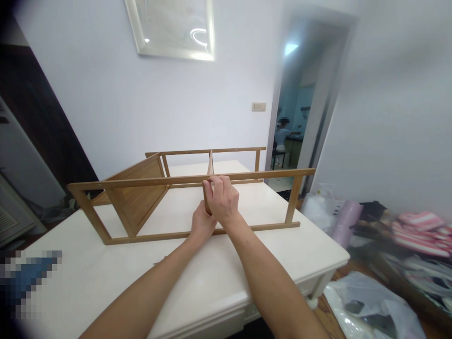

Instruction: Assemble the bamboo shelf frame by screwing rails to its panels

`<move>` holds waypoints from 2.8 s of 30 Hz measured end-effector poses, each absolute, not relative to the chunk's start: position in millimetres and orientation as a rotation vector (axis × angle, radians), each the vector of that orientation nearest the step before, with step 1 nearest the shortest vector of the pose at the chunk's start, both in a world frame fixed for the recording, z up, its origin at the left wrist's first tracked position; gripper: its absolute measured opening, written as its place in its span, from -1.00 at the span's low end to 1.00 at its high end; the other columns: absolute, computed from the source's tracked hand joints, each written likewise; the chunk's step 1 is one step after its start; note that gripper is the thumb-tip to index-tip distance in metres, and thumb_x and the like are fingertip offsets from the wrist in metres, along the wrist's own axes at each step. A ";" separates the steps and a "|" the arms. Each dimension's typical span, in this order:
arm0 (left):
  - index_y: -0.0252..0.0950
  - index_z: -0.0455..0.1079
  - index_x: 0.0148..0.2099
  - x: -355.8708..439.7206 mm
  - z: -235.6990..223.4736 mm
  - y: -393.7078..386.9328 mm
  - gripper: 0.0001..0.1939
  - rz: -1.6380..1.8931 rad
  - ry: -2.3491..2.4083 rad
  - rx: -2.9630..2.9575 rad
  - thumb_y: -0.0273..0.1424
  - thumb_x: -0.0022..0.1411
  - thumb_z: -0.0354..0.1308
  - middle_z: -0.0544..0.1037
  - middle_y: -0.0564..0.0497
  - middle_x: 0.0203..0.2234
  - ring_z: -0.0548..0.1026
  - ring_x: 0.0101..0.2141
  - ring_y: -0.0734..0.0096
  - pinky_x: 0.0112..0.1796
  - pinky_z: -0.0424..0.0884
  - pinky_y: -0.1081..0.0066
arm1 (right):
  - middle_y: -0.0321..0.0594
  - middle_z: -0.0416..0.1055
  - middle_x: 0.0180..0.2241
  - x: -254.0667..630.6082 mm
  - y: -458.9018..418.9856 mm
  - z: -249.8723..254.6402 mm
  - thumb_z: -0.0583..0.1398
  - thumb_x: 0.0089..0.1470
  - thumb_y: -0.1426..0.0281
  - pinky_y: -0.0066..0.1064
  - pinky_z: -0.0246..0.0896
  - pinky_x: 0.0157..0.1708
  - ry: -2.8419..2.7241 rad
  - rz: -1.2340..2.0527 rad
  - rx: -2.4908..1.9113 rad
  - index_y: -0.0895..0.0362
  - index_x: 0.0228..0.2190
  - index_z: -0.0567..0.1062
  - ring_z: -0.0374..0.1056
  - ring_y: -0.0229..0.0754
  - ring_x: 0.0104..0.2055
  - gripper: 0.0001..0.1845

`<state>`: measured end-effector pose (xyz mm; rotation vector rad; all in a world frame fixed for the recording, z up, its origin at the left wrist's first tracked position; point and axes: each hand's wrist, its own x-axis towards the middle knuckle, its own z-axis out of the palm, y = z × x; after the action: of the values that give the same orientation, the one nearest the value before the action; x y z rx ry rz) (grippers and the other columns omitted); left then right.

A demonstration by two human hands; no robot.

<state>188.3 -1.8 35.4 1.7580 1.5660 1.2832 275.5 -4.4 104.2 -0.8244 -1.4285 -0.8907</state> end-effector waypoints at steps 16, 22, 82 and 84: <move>-0.20 0.22 -0.27 190.4 37.2 -6.8 -0.80 1.274 1.589 1.753 -0.30 0.12 0.19 0.52 -0.01 -0.44 0.48 -0.42 0.29 -0.43 0.28 0.40 | -0.24 0.37 -0.44 273.4 -6.5 109.8 0.08 0.27 0.36 -0.45 0.01 -0.58 -1.396 -0.990 -1.013 0.12 -0.38 0.31 0.23 -0.33 -0.50 -0.84; -0.21 0.21 -0.27 189.2 33.8 -3.4 -0.79 1.279 1.579 1.781 -0.35 0.09 0.21 0.53 -0.01 -0.41 0.49 -0.38 0.30 -0.39 0.30 0.41 | -0.17 0.42 -0.33 277.5 -3.7 105.6 0.10 0.23 0.48 -0.51 0.15 -0.48 -1.453 -0.953 -0.858 0.17 -0.21 0.35 0.36 -0.30 -0.33 -0.92; -0.21 0.40 -0.33 17.4 58.9 -34.8 -0.64 -0.068 1.333 2.136 -0.25 -0.26 0.33 0.40 0.15 -0.53 0.34 -0.52 0.43 -0.54 0.12 0.46 | -0.24 0.43 -0.35 236.2 -51.0 35.1 0.20 -0.13 0.58 -0.43 0.22 -0.31 -2.500 0.411 -1.004 0.12 -0.37 0.56 0.33 -0.26 -0.37 -0.77; -0.21 0.42 -0.32 18.3 56.6 -33.6 -0.65 -0.060 1.307 2.137 -0.25 -0.24 0.32 0.39 0.15 -0.54 0.34 -0.53 0.43 -0.54 0.12 0.46 | -0.24 0.44 -0.34 237.3 -51.3 36.2 0.18 -0.14 0.60 -0.44 0.21 -0.32 -2.506 0.387 -1.012 0.12 -0.38 0.55 0.32 -0.27 -0.39 -0.76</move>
<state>18.3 -33.6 56.6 2.1366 1.3073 -0.0601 237.3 -51.3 36.2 -1.0121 -2.5063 0.3875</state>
